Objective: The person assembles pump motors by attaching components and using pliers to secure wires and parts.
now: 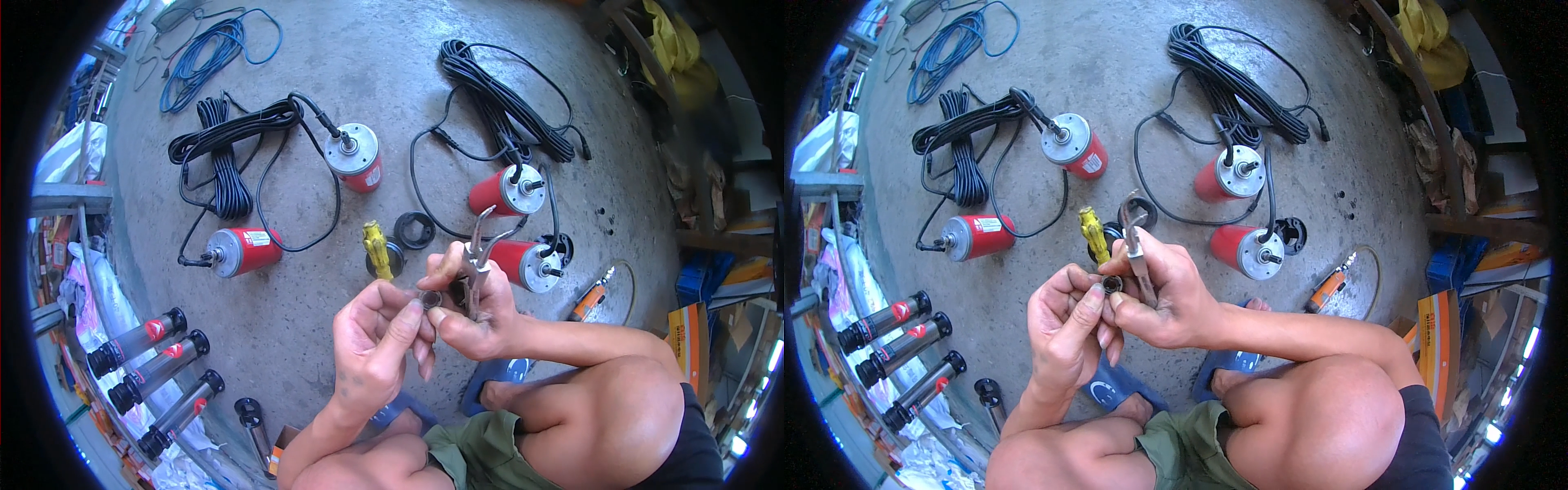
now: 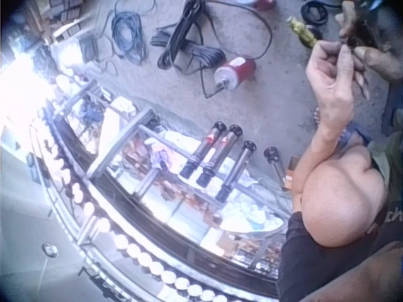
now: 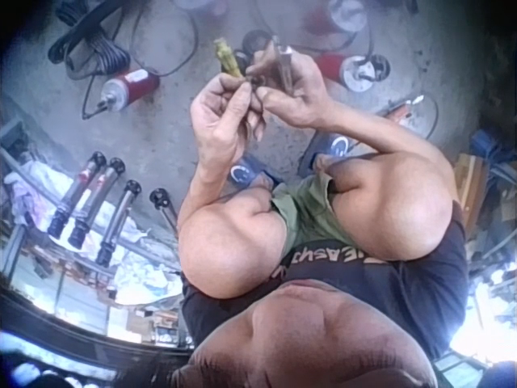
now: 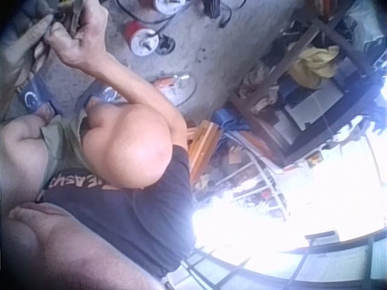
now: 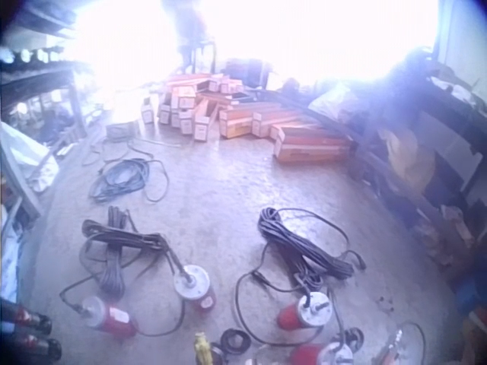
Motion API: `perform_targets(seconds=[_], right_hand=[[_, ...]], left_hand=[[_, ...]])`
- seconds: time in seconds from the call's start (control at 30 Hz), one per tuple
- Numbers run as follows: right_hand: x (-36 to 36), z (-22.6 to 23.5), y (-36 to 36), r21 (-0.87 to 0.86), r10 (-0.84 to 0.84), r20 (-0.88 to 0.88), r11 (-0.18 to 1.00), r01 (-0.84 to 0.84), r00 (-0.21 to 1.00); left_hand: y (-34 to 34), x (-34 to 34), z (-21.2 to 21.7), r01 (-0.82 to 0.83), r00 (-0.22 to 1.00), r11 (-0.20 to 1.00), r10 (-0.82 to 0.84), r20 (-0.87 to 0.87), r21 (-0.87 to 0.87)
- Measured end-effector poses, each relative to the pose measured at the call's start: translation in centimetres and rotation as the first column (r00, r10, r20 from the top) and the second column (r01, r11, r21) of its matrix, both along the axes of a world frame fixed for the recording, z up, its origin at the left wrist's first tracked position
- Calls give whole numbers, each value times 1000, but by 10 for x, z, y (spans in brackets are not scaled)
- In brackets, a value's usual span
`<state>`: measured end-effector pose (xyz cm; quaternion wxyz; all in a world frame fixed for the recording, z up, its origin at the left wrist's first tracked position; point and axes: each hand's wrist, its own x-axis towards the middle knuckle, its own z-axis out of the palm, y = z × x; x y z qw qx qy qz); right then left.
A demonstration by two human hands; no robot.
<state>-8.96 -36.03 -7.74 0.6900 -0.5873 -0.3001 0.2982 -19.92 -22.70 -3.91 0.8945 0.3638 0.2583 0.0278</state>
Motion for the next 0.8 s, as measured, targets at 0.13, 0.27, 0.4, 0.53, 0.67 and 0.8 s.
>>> perform_targets(seconds=[0.13, 0.27, 0.4, 0.53, 0.67, 0.8], right_hand=[[15, 17, 6, -59, 46, 115, 997, -39, 992], [21, 31, 7, -111, 118, 233, 989, -95, 965], [24, 50, 8, -169, 96, 125, 983, -74, 988], [24, 44, 6, -101, 49, 303, 995, -19, 952], [26, 52, 5, -100, 54, 354, 995, -19, 934], [28, 56, 3, -121, 90, 364, 991, -48, 927]], left_hand=[[8, 2, -5, -14, 996, 993, 24, 86, -114], [12, 0, -13, 9, 998, 999, -7, 60, -35], [10, -1, -18, -36, 988, 996, 48, 148, -82], [8, 1, -13, -80, 987, 995, 87, 136, -57], [7, -1, -14, -132, 979, 991, 127, 157, 19], [6, 0, -14, -190, 972, 969, 163, 171, 157]])
